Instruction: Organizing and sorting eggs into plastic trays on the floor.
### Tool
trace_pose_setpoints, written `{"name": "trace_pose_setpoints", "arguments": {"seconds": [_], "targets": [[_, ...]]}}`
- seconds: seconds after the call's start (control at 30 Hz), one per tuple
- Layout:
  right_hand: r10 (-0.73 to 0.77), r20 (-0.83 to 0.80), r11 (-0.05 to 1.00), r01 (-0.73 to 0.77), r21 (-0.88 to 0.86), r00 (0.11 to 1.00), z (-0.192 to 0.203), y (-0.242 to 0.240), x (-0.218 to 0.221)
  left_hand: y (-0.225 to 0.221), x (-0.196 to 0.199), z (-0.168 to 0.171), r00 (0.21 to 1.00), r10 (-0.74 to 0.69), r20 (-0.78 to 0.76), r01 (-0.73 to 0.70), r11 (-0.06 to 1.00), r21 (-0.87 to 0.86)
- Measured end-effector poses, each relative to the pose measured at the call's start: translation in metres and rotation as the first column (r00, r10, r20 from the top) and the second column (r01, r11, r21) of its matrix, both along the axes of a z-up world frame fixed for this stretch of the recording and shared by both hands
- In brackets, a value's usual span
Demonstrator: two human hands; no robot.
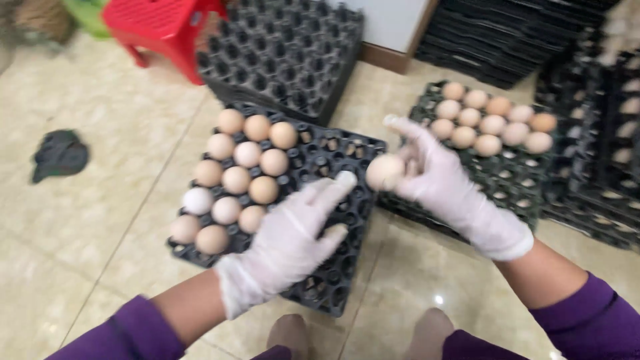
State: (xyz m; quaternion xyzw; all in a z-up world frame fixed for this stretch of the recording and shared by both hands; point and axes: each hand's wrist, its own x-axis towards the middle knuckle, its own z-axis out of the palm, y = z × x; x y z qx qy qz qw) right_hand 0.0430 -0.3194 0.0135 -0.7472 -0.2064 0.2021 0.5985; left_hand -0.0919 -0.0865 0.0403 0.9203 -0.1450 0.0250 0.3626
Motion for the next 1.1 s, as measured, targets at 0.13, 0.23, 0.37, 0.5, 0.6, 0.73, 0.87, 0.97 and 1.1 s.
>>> {"name": "trace_pose_setpoints", "arguments": {"seconds": [0.13,0.23,0.37,0.5,0.6,0.73,0.87,0.97,1.1], "targets": [[0.106,-0.084,0.976,-0.120,-0.182,0.991,0.007,0.051,-0.037,-0.002,-0.013,-0.005,0.998,0.060,0.000,-0.060,0.998,0.009],[0.092,-0.054,0.956,-0.104,-0.275,0.994,0.001,0.074,-0.055,0.002,-0.015,-0.024,0.993,0.103,-0.048,-0.099,0.991,0.092],[0.086,-0.111,0.945,-0.116,-0.305,0.990,0.011,0.084,-0.063,0.011,-0.019,-0.035,0.993,0.117,0.009,-0.117,0.992,0.040],[0.080,-0.125,0.952,-0.113,-0.286,0.989,0.009,0.081,-0.057,0.042,-0.021,-0.035,0.970,0.196,0.144,-0.210,0.974,0.086],[0.079,-0.120,0.992,-0.090,-0.089,0.990,-0.006,0.071,-0.044,0.075,-0.028,-0.030,0.935,0.324,0.143,-0.342,0.932,0.122],[0.001,-0.156,0.995,-0.016,-0.094,0.988,-0.004,0.069,-0.038,0.094,-0.049,-0.034,0.874,0.486,-0.001,-0.485,0.872,0.070],[-0.034,-0.167,0.997,0.021,-0.079,0.985,-0.008,0.062,-0.027,0.097,-0.066,-0.049,0.769,0.614,-0.178,-0.600,0.789,0.130],[-0.052,-0.146,0.997,0.044,-0.058,0.988,-0.015,0.050,-0.016,0.096,-0.074,-0.068,0.821,0.571,-0.027,-0.554,0.806,0.207],[-0.121,-0.145,0.992,0.124,0.016,0.982,-0.020,0.038,-0.009,0.100,-0.077,-0.081,0.872,0.388,0.299,-0.480,0.802,0.357]]}}
